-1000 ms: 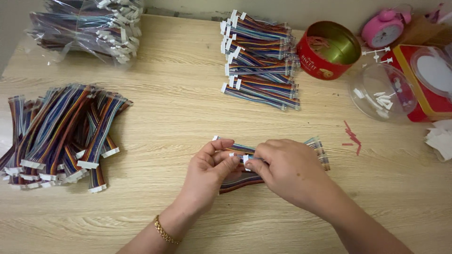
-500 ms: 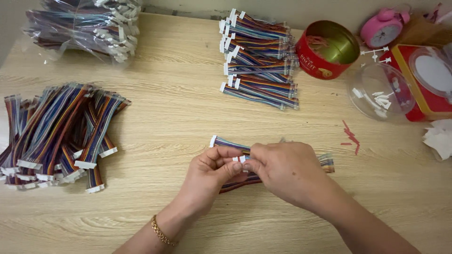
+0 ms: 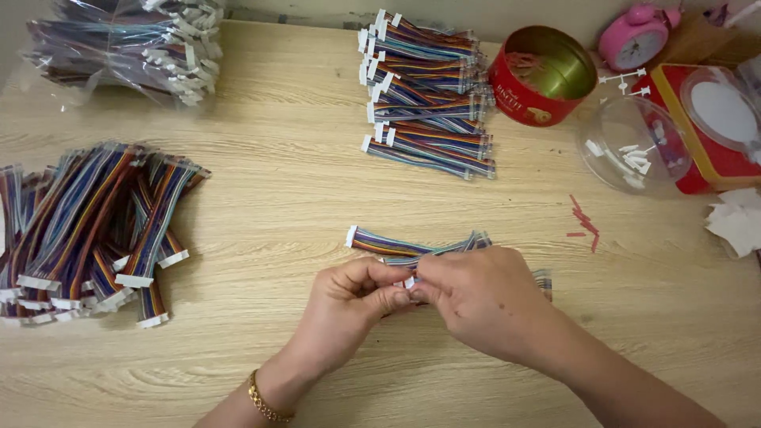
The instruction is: Apply adhesive labels to bundles of multicolored ribbon cables at a workbench.
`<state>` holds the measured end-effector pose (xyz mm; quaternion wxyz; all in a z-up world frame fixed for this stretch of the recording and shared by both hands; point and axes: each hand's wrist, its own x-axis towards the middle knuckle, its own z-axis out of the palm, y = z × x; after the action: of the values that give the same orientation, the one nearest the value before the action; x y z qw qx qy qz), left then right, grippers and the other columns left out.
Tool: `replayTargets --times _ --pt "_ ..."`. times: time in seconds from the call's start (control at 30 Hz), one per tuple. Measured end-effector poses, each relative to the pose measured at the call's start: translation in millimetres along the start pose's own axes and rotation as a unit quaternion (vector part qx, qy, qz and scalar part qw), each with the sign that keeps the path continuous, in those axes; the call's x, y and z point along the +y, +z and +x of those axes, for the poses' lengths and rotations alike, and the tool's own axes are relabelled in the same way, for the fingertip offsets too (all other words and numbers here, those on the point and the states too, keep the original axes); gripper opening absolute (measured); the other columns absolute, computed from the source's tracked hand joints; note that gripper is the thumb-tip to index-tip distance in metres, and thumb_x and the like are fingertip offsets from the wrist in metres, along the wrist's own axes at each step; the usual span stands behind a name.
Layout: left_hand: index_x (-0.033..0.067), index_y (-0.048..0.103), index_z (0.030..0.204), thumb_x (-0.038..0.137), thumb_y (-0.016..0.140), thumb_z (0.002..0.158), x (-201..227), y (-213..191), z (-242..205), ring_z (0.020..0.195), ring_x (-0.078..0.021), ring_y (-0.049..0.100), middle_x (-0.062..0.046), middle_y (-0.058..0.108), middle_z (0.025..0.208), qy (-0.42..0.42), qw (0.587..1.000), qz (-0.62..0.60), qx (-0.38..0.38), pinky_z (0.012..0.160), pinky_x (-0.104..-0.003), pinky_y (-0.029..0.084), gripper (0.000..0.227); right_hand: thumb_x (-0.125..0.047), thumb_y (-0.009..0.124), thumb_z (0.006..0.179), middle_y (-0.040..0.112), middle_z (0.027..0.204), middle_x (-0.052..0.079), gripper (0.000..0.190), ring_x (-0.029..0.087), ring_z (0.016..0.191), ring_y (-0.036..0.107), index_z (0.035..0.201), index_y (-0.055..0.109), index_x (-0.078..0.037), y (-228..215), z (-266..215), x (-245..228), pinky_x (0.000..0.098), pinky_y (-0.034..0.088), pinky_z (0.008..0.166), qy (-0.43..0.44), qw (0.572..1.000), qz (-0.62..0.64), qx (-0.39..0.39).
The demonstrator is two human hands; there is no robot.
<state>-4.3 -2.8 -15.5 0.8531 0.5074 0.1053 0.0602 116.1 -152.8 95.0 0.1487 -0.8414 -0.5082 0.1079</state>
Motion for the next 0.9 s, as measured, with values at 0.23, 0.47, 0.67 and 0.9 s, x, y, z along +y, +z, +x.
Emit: replayTargets --times 0.23,0.47,0.67,0.9 --pt "-0.0008 0.071 0.119 0.002 0.060 0.096 14 3 13 0.090 -0.0163 0.075 -0.010 0.076 0.104 -0.119 0.986 -0.103 0.049 0.085 -0.033 0.065 0.026 -0.032 0.064 0.090 0.071 0.073 0.009 0.019 0.034 0.065 0.067 0.084 0.066 -0.013 -3 16 3 0.0473 0.051 0.058 0.026 0.999 0.024 -0.002" --pt "-0.0008 0.070 0.120 0.005 0.060 0.098 3 1 16 0.084 -0.0163 0.073 -0.009 0.075 0.102 -0.130 0.980 -0.109 0.108 0.080 -0.032 0.065 0.025 -0.038 0.060 0.092 0.072 0.075 0.009 0.025 0.034 0.073 0.069 0.088 0.067 -0.014 7 24 0 0.0482 0.051 0.065 0.106 0.992 0.010 -0.066" --pt "-0.0013 0.071 0.116 0.004 0.061 0.097 6 4 19 0.082 -0.0164 0.072 -0.009 0.075 0.099 -0.090 0.984 -0.073 0.138 0.078 -0.032 0.065 0.022 -0.036 0.060 0.093 0.072 0.074 0.010 0.026 0.034 0.071 0.069 0.086 0.066 -0.012 24 25 0 0.0483 0.050 0.064 0.101 0.993 0.060 -0.010" --pt "-0.0008 0.070 0.116 0.006 0.061 0.097 10 -2 27 0.083 -0.0170 0.073 -0.010 0.074 0.099 -0.131 0.981 -0.052 0.132 0.078 -0.032 0.066 0.022 -0.037 0.061 0.093 0.071 0.072 0.010 0.026 0.034 0.069 0.068 0.087 0.066 -0.013 21 25 13 0.0482 0.049 0.061 0.102 0.991 0.080 -0.031"
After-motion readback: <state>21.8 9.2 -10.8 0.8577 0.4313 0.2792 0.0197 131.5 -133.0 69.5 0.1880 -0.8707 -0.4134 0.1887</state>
